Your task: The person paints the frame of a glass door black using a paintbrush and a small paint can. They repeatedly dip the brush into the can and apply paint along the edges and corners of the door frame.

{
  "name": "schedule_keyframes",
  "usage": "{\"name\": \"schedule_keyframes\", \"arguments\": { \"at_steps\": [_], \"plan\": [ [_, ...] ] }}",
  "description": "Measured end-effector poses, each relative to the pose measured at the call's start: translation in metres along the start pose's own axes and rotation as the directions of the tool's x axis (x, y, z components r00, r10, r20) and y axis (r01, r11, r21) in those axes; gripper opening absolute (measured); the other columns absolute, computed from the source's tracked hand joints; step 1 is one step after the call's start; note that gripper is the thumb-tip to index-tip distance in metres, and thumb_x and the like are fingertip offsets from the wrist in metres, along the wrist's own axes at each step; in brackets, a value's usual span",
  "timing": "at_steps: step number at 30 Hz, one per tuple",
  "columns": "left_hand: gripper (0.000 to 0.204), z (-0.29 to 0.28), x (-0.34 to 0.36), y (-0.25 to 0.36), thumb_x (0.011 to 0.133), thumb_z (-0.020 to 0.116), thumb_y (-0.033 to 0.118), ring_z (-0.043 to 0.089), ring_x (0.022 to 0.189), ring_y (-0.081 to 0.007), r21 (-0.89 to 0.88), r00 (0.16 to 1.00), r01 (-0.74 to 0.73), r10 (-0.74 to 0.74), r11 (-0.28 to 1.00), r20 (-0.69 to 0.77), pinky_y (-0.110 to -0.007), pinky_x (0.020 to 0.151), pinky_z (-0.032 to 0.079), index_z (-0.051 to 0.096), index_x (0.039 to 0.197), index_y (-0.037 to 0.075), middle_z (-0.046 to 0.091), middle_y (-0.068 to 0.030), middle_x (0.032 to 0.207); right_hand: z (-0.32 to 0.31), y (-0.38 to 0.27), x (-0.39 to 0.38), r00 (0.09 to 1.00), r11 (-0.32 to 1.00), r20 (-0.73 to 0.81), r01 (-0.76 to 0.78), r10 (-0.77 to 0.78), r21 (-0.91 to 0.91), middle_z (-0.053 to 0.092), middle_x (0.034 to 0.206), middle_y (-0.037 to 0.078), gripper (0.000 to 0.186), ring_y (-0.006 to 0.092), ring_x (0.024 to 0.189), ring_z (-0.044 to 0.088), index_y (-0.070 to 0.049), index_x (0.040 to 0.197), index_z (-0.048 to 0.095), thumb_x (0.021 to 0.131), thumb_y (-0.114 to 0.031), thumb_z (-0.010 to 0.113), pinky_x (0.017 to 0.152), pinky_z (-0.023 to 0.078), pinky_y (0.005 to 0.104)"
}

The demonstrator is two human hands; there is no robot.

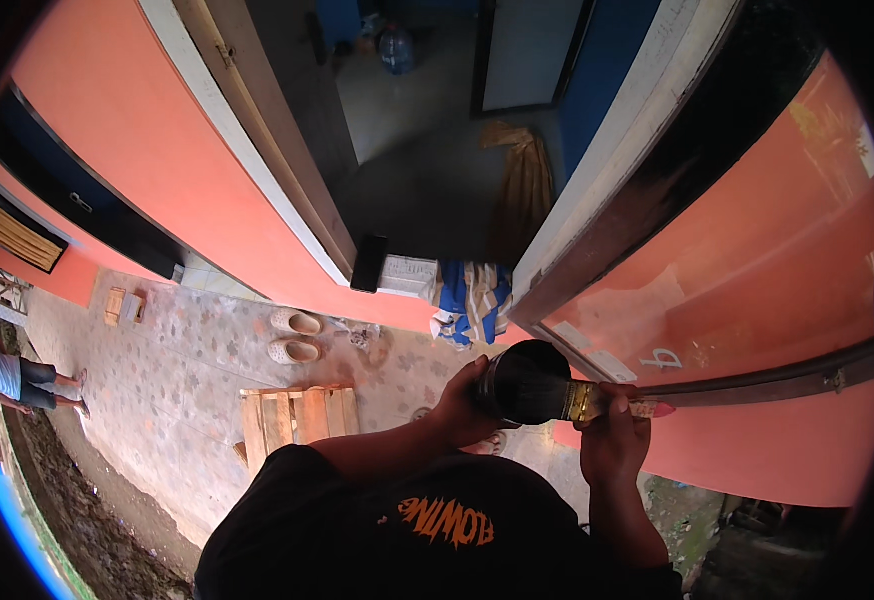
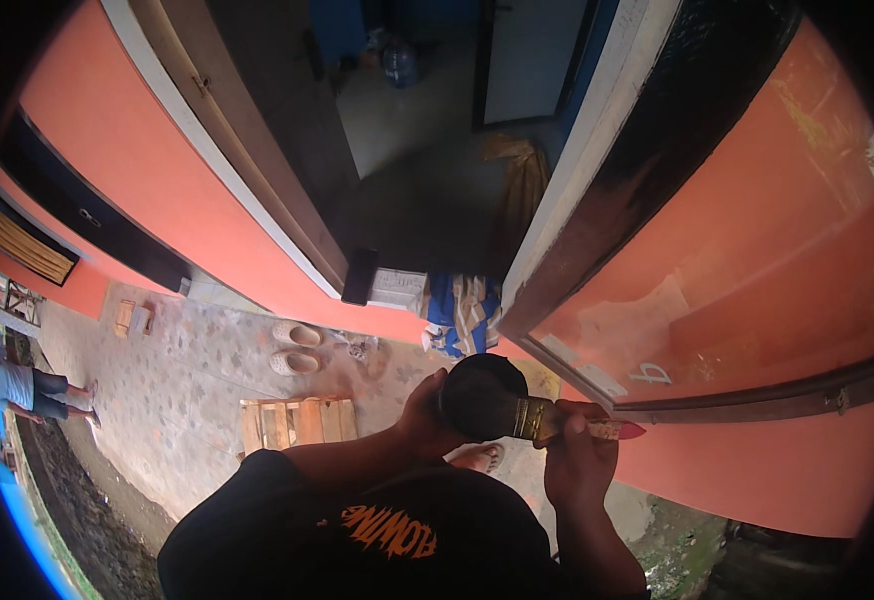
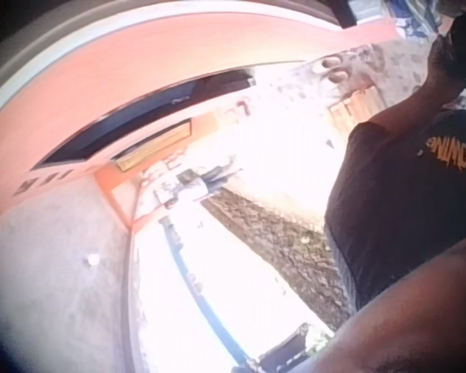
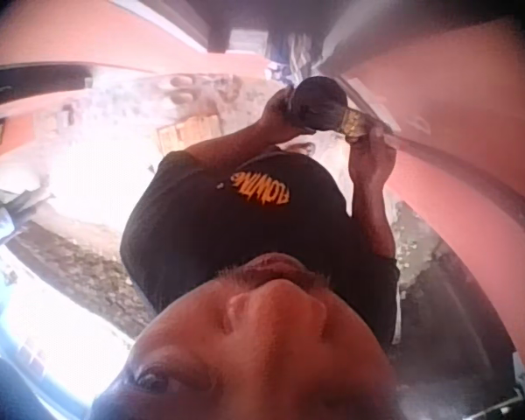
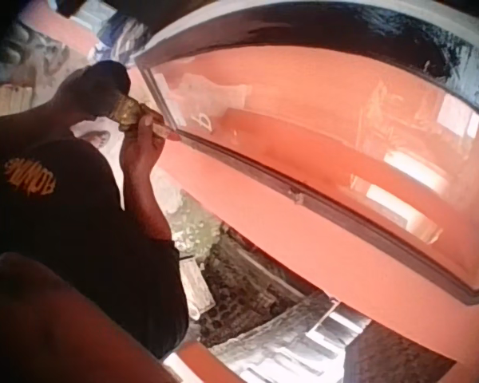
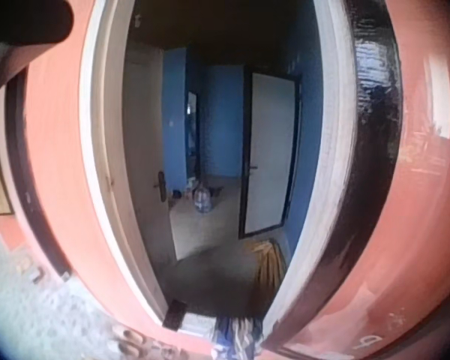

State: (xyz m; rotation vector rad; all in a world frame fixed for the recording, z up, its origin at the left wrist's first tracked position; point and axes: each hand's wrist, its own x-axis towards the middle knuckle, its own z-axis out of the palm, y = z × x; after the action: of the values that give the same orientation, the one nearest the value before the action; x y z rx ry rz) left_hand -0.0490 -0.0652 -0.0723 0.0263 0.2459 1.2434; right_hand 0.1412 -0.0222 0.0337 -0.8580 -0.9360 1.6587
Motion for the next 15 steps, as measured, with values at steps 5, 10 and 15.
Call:
{"name": "schedule_keyframes", "arguments": {
  "at_steps": [5,10,15],
  "plan": [
    [0.060,-0.007,-0.005,0.000,0.093,0.046,0.052,0.051,0.123,-0.0309,-0.016,0.999,-0.001,0.002,1.000,0.054,-0.055,0.102,0.037,0.047,0.135,0.009,0.055,-0.0133,0.131,0.008,-0.022,0.007,0.927,0.848,0.224,0.368,-0.301,-0.381,0.057,0.093,0.008,0.024,0.0139,0.085,0.055,0.002,0.101,0.059,0.091,-0.019,0.064,0.075,0.044,0.0292],
    [0.066,0.011,-0.019,0.012,0.095,0.039,0.054,0.051,0.124,-0.0316,0.069,0.996,-0.084,0.083,0.994,0.016,-0.050,0.103,0.040,0.041,0.138,0.005,0.051,-0.0156,0.135,0.032,-0.044,0.017,0.835,0.755,0.400,0.528,-0.378,-0.390,0.058,0.096,0.010,0.023,0.0155,0.086,0.056,0.002,0.101,0.061,0.088,-0.017,0.066,0.075,0.045,0.0289],
    [0.067,0.014,-0.028,0.017,0.096,0.033,0.056,0.053,0.120,-0.0321,0.040,0.989,-0.146,0.147,0.989,-0.024,-0.048,0.097,0.046,0.041,0.138,0.004,0.051,-0.0165,0.133,0.047,-0.044,0.025,0.661,0.564,0.558,0.739,-0.501,-0.370,0.062,0.086,0.013,0.021,0.0208,0.077,0.060,0.000,0.100,0.063,0.086,-0.016,0.067,0.069,0.048,0.0301]
  ]
}}
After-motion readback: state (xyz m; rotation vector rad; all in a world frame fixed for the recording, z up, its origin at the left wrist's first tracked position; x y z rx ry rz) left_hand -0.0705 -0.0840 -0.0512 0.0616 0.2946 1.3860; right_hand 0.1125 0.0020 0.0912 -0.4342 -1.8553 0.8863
